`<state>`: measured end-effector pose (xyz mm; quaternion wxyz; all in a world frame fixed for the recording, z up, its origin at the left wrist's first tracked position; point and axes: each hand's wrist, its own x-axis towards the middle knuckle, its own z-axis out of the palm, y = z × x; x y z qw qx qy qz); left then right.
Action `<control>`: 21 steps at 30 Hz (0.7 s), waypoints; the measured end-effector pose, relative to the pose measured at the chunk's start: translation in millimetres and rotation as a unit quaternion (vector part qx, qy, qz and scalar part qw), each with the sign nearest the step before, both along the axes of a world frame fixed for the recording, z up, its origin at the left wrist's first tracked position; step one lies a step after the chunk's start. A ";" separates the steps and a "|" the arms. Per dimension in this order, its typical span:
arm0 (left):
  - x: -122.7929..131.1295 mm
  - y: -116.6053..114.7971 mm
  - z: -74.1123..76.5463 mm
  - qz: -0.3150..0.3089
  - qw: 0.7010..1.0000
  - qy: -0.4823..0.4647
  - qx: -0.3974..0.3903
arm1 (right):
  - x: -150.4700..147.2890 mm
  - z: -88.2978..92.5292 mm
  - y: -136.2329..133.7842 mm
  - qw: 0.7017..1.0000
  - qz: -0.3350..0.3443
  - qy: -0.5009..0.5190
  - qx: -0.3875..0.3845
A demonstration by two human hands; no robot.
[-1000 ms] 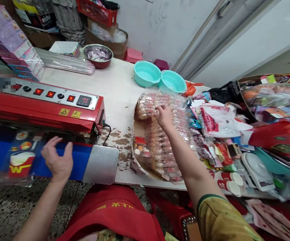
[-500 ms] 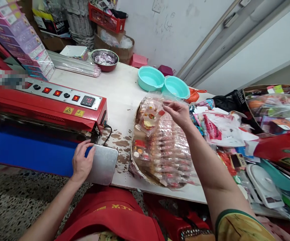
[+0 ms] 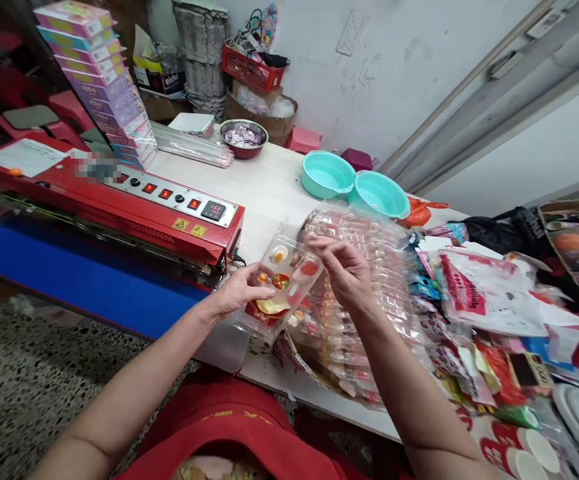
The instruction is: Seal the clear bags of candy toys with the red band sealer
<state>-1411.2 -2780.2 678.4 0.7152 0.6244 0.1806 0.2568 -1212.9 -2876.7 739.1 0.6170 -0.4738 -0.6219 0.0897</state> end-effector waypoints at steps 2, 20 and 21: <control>-16.5 -0.6 -11.8 0.017 0.999 -0.014 -0.047 | -3.5 -13.7 5.7 0.999 0.007 -0.029 -0.022; -104.9 3.5 -75.0 0.076 0.995 0.050 -0.051 | -43.8 -48.9 22.4 0.944 0.170 -0.015 -0.284; -104.3 1.2 -78.1 0.072 0.994 0.044 -0.062 | -50.9 -55.5 23.4 0.942 0.154 0.049 -0.293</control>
